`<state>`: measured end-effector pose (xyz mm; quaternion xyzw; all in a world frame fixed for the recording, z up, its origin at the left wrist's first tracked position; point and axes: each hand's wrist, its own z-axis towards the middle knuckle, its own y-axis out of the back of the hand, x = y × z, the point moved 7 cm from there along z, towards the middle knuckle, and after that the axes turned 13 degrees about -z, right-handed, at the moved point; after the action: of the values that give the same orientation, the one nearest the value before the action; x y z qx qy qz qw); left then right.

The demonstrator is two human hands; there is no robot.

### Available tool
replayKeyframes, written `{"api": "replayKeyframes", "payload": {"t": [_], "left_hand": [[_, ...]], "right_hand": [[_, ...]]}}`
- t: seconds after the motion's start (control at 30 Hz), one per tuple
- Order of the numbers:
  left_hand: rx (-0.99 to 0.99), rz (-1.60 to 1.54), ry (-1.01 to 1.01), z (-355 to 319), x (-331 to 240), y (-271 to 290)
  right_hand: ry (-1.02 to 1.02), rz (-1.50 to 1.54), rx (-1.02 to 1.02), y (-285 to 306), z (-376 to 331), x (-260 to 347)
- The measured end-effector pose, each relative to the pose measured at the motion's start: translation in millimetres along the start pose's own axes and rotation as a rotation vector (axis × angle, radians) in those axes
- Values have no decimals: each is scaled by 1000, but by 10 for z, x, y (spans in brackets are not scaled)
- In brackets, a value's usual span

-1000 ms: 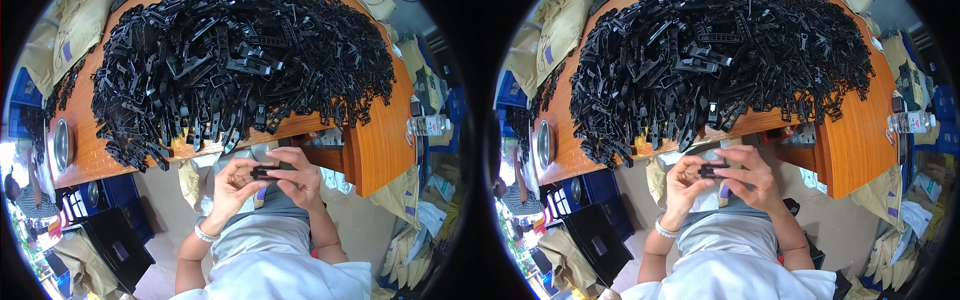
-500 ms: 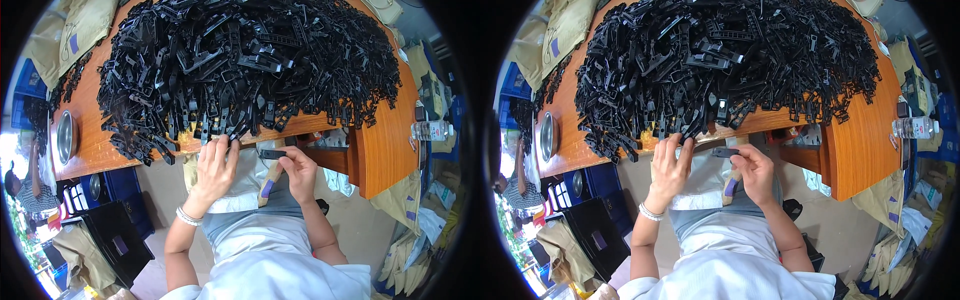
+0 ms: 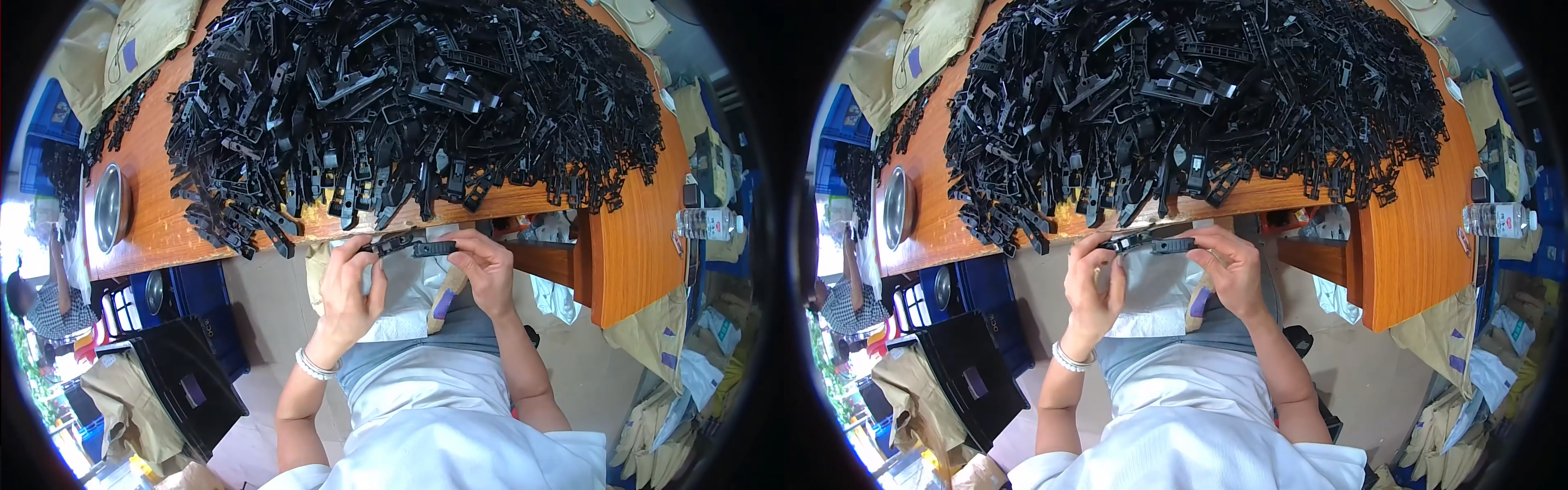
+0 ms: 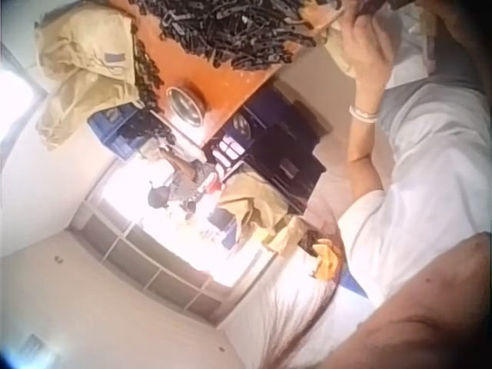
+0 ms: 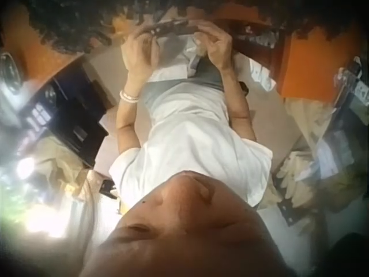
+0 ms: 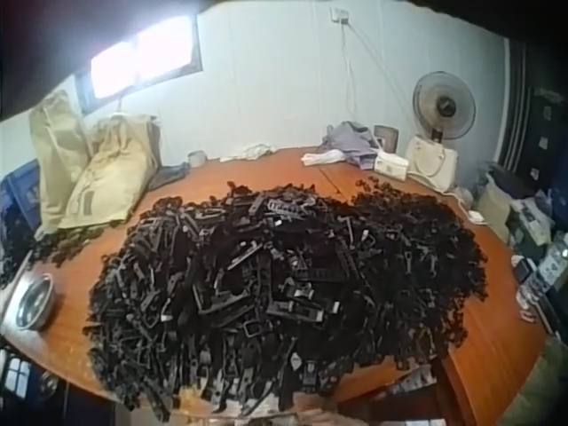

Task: Assembling small black plastic components by hand at a workstation.

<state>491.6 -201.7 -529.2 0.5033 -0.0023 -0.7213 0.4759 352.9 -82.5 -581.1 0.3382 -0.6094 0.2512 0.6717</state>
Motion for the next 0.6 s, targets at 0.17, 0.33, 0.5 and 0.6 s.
{"api": "replayKeyframes", "payload": {"t": [0.17,0.33,0.5,0.6], "left_hand": [[-123,-663,616,-118,226,-59],[-8,-866,780,-93,161,-127],[27,-896,845,-132,175,-190],[-14,-989,943,-180,220,-224]], "right_hand": [[-44,85,-17,-56,-52,112],[-169,-72,-150,-21,-151,122],[-161,14,-96,-80,-185,200],[-225,107,-88,-77,-210,162]]}}
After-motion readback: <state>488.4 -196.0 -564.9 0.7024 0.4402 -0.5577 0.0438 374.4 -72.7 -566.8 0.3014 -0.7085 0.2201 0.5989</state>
